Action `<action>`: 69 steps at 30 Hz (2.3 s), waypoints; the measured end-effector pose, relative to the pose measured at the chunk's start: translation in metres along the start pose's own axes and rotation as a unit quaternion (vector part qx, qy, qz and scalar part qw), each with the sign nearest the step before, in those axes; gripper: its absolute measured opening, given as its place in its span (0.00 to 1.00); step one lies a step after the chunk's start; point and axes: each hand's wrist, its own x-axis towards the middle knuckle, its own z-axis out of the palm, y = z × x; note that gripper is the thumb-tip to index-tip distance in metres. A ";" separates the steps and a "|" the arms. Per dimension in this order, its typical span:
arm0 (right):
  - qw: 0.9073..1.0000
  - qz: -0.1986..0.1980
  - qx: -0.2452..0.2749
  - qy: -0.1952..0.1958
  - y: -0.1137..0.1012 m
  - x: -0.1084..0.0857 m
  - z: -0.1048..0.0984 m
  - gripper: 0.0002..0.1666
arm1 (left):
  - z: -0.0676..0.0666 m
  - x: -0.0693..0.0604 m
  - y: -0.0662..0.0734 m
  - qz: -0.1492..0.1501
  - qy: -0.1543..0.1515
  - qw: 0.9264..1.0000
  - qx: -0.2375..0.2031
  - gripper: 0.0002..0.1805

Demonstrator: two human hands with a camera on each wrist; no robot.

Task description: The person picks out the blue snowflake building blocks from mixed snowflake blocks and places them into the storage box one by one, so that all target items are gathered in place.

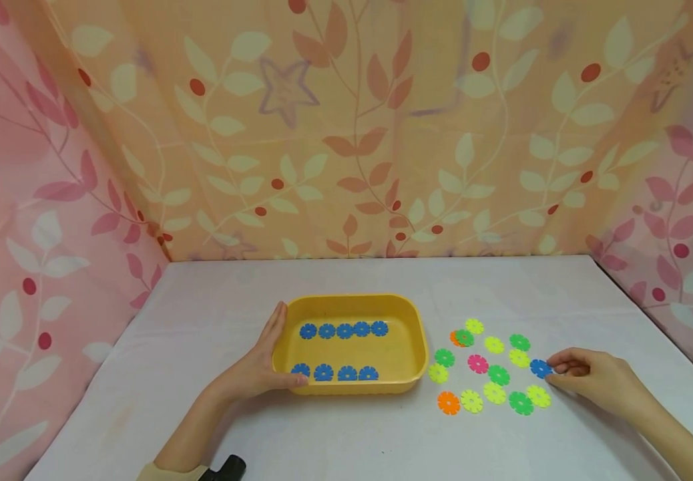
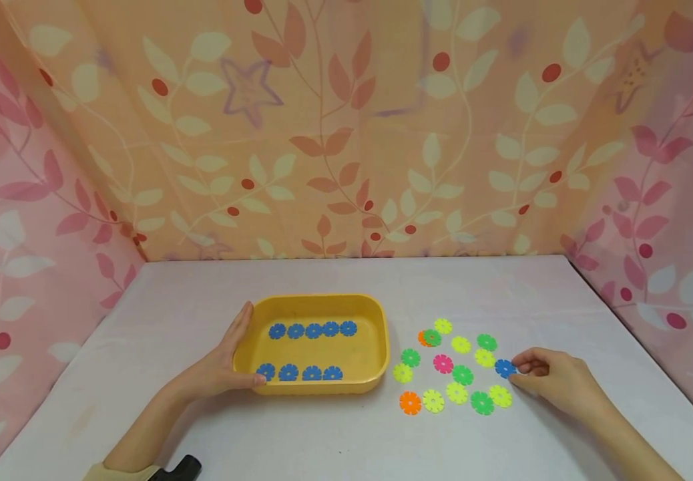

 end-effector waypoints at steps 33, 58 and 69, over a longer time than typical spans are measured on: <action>0.999 0.016 0.030 -0.006 -0.002 -0.001 -0.002 0.26 | 0.000 0.000 0.002 -0.005 0.003 1.000 0.003 0.72; 0.934 -0.021 0.332 -0.134 -0.091 0.022 0.013 0.26 | 0.001 0.000 -0.002 -0.001 0.007 1.000 0.005 0.71; 0.911 -0.081 0.364 -0.176 -0.140 0.040 0.024 0.25 | 0.001 0.000 -0.001 0.000 0.007 1.000 0.004 0.71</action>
